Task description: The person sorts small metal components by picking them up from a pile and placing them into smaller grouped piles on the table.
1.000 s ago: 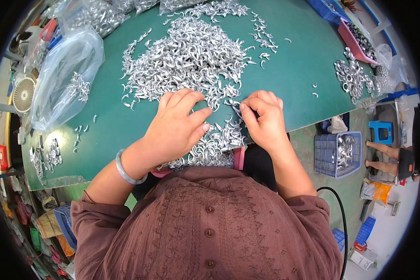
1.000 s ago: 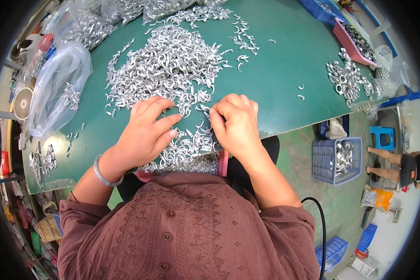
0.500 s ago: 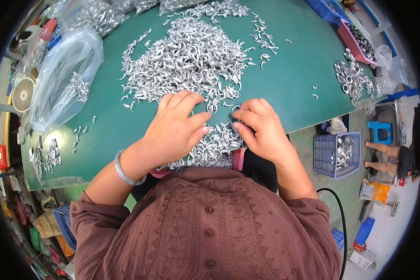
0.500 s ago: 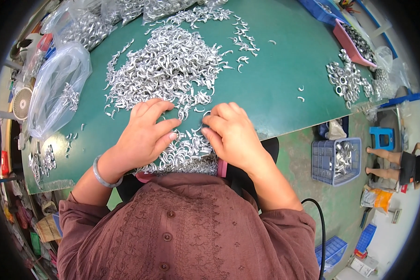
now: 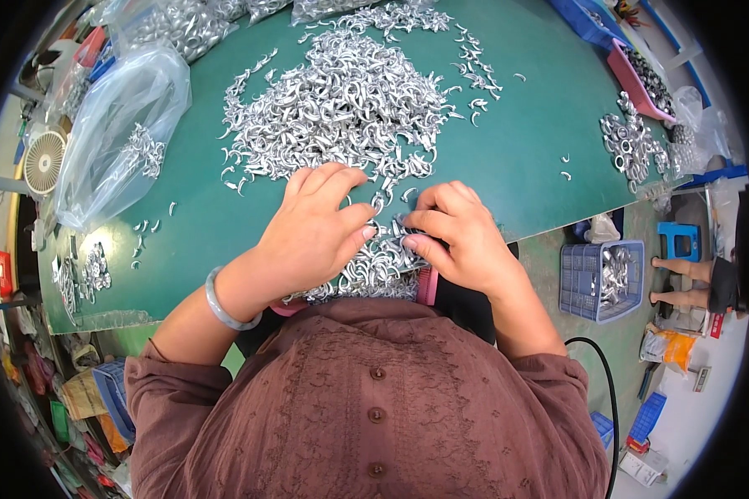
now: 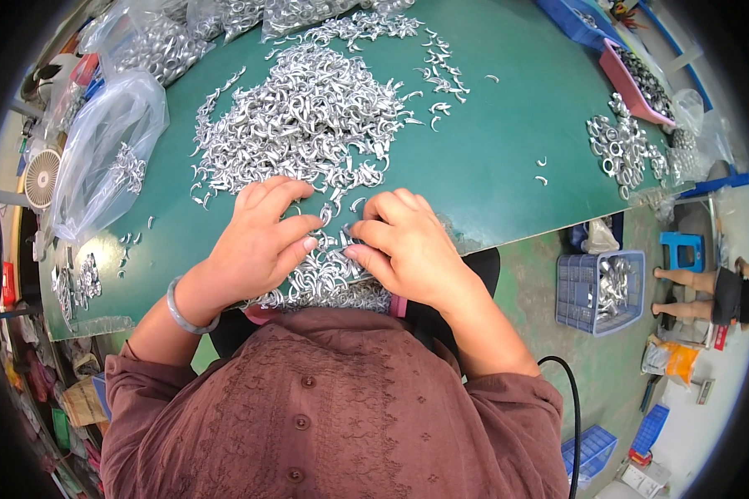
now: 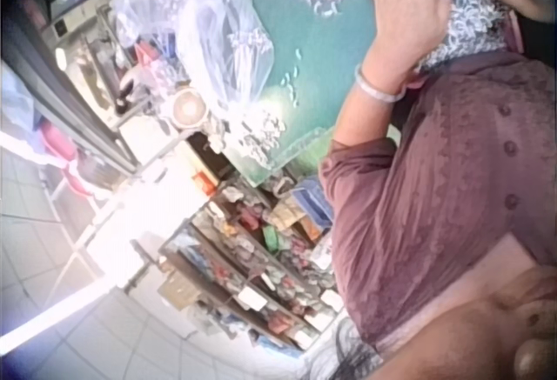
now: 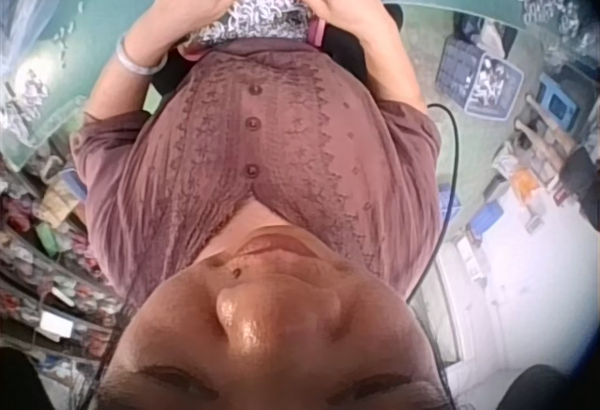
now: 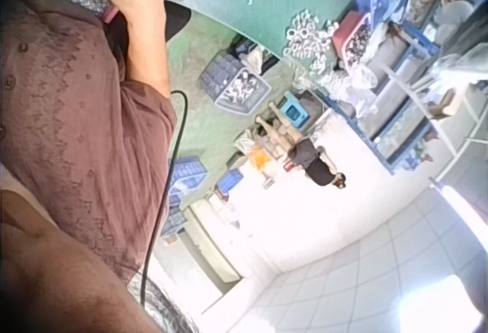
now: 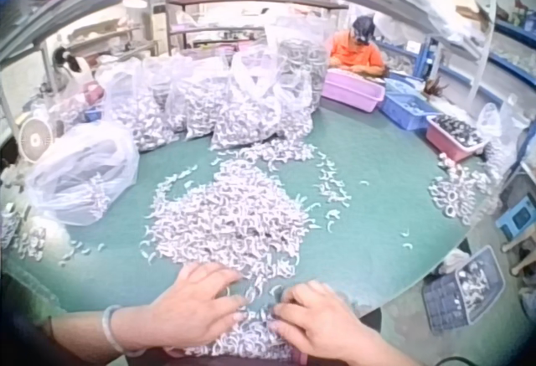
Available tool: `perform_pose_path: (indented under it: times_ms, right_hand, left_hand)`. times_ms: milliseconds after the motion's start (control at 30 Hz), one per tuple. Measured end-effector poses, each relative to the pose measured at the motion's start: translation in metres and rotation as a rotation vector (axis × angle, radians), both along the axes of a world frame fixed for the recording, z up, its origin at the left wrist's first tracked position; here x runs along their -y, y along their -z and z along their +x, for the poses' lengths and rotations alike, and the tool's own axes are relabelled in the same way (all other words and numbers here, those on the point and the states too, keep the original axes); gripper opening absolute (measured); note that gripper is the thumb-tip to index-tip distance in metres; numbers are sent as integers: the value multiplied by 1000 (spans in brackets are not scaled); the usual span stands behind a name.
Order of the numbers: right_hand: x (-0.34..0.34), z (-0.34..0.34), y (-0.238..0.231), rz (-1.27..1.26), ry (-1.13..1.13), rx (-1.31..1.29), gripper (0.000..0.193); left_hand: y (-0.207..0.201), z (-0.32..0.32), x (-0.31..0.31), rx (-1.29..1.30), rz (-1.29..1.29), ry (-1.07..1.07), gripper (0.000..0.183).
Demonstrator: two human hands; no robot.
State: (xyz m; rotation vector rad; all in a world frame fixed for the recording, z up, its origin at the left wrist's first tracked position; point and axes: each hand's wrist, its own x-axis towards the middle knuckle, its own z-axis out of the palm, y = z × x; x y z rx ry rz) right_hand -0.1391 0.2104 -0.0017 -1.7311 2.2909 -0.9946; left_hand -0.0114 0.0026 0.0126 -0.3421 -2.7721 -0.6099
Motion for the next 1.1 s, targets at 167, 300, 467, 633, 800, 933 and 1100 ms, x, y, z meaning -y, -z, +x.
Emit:
perform_pose_path:
  times_ms: [167, 300, 467, 633, 800, 933, 1100]
  right_hand:
    - [14, 5, -3, -25, 105, -39, 24]
    - [11, 1, -7, 44, 19, -58, 23]
    - [18, 0, -9, -8, 72, -48, 25]
    - [14, -1, -11, 128, 71, -113, 30]
    - [12, -9, -10, 44, 71, -59, 29]
    - [25, -7, -11, 59, 211, -193, 29]
    - [20, -10, -8, 46, 117, -238, 27]
  left_hand:
    - [-1, 0, 3, -3, 11, 26, 20]
    - [0, 0, 4, 5, 33, -45, 24]
    - [5, -7, -4, 2, -34, -132, 32]
    - [4, -7, -8, 29, -70, -134, 36]
    - [2, -3, -5, 26, -47, -43, 34]
    - [3, -6, -4, -5, -1, -88, 32]
    - [5, -5, -2, -18, -56, -138, 28]
